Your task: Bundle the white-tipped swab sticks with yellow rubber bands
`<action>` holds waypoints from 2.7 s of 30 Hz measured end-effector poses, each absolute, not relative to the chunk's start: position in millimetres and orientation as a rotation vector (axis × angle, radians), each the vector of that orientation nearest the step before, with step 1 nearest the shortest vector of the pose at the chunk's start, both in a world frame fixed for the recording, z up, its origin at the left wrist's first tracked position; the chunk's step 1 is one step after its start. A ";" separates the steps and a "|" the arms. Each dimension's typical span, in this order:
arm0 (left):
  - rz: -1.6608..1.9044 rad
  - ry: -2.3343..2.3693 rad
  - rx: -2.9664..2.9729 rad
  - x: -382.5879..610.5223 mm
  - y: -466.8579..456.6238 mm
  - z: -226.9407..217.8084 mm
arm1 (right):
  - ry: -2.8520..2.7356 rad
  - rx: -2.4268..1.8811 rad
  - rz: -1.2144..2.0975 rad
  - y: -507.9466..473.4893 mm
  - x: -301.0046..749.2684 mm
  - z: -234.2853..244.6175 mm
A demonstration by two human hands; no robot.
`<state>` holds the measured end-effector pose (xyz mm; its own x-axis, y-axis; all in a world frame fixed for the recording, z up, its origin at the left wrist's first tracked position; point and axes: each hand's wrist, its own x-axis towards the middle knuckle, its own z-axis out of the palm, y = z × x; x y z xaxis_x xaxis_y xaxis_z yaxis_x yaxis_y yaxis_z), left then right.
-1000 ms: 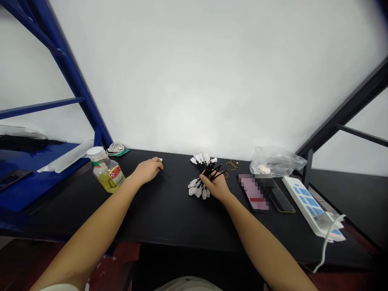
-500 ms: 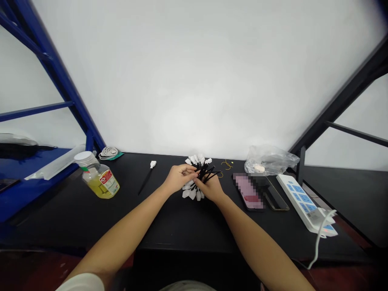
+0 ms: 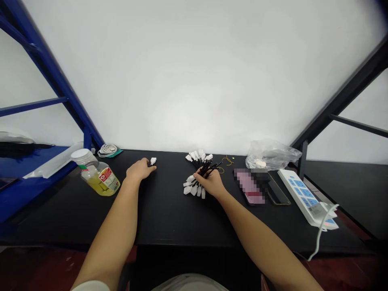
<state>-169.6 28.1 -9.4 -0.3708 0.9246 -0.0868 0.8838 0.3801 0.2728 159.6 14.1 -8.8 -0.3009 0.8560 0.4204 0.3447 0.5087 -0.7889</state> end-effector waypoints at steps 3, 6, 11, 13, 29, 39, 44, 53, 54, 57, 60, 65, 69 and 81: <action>0.218 2.362 1.614 -171.4 29.6 -16.6 | -1.820 -1.009 0.793 13.5 158.2 -8.8; 0.393 2.228 1.687 -157.6 31.8 -17.4 | -1.821 -0.997 0.780 12.2 157.3 -8.3; 0.962 1.664 1.495 -118.3 28.7 -4.1 | -1.843 -0.988 0.685 10.6 157.9 -6.9; 1.065 1.419 1.355 -104.5 24.1 2.4 | -1.840 -0.990 0.676 10.3 158.2 -6.5; 1.073 1.187 1.691 -40.8 3.1 -5.9 | -1.855 -0.971 0.630 12.8 158.8 -9.4; 1.132 1.168 1.943 -37.3 10.4 -23.1 | -1.831 -0.992 0.685 13.7 158.2 -10.7; 1.188 1.258 1.865 -39.1 10.3 -22.3 | -1.903 -1.019 0.649 12.5 159.6 -8.8; 1.207 1.281 1.880 -42.1 7.7 -20.3 | -1.872 -1.017 0.633 14.3 158.6 -11.8; 1.196 1.260 1.915 -41.8 7.7 -20.3 | -1.868 -1.019 0.630 14.3 158.5 -11.7; 1.135 1.251 1.998 -40.7 8.7 -20.8 | -1.869 -1.029 0.644 13.7 158.7 -10.2; 1.063 1.274 1.999 -40.3 11.6 -23.3 | -1.897 -1.013 0.668 12.5 158.8 -7.4; 0.937 1.276 2.041 -42.9 16.0 -27.8 | -1.918 -1.013 0.668 11.0 158.3 -3.5; 0.962 1.270 1.931 -45.8 16.8 -29.3 | -1.928 -1.015 0.644 11.1 158.3 -3.3; 1.091 1.063 1.437 -43.9 18.5 -26.8 | -1.925 -1.018 0.607 11.6 159.2 -4.9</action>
